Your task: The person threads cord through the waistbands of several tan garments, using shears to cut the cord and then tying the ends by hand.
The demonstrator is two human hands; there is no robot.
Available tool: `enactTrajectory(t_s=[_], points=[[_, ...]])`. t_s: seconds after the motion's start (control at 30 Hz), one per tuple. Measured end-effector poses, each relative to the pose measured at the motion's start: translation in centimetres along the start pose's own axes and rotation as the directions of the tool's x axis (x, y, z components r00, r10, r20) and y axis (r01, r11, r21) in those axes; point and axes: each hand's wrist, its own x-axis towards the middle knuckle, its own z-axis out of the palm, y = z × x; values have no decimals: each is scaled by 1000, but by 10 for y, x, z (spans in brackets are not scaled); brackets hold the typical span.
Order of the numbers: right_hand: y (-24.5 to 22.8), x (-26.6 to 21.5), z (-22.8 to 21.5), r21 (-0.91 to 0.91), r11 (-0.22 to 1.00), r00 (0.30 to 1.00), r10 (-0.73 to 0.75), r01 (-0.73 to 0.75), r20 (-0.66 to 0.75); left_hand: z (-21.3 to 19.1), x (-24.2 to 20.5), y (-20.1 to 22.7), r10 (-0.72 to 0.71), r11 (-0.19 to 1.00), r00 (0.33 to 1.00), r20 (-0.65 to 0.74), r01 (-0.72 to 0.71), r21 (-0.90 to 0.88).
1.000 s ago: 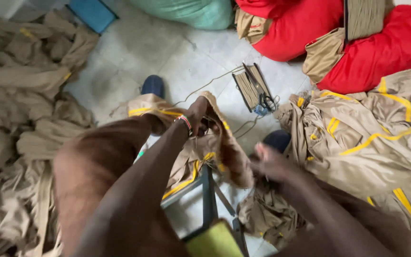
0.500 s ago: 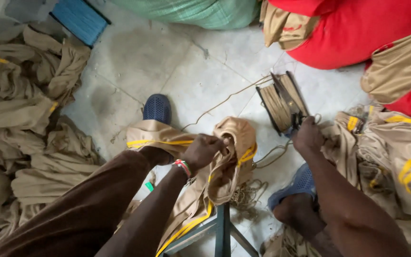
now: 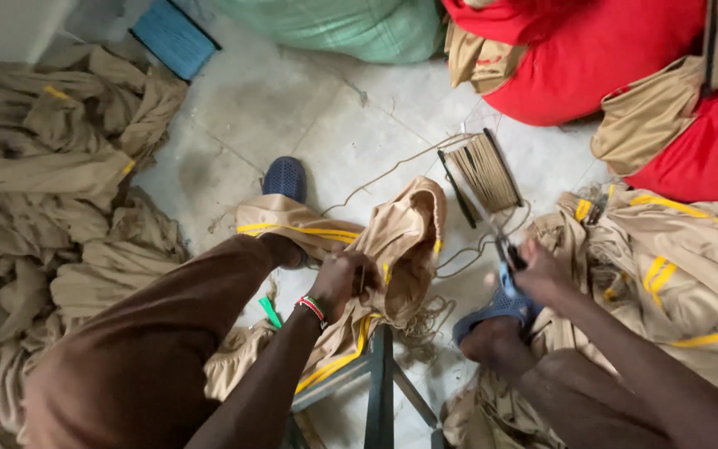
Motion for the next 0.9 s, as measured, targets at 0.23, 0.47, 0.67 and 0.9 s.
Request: enactTrajectory(t_s=[0.23,0.47,0.67,0.9], points=[[-75,-181,-30,437,842,809,0,-317,588,12,-83,33,24,996,980,-197,-40,-81],[-112,-197,18,576,666,521,-316,-473,793,-1,-120,53,100,963,933,-346,-3,270],[-127,-132,62,335,581,189,-298,-742,936,-18,-103,37,396,799,838,-375,-113,591],[-166,-168,20,624,736,793,-205,-262,574,-18,-83,22,505,691,832,-229,-231,685]])
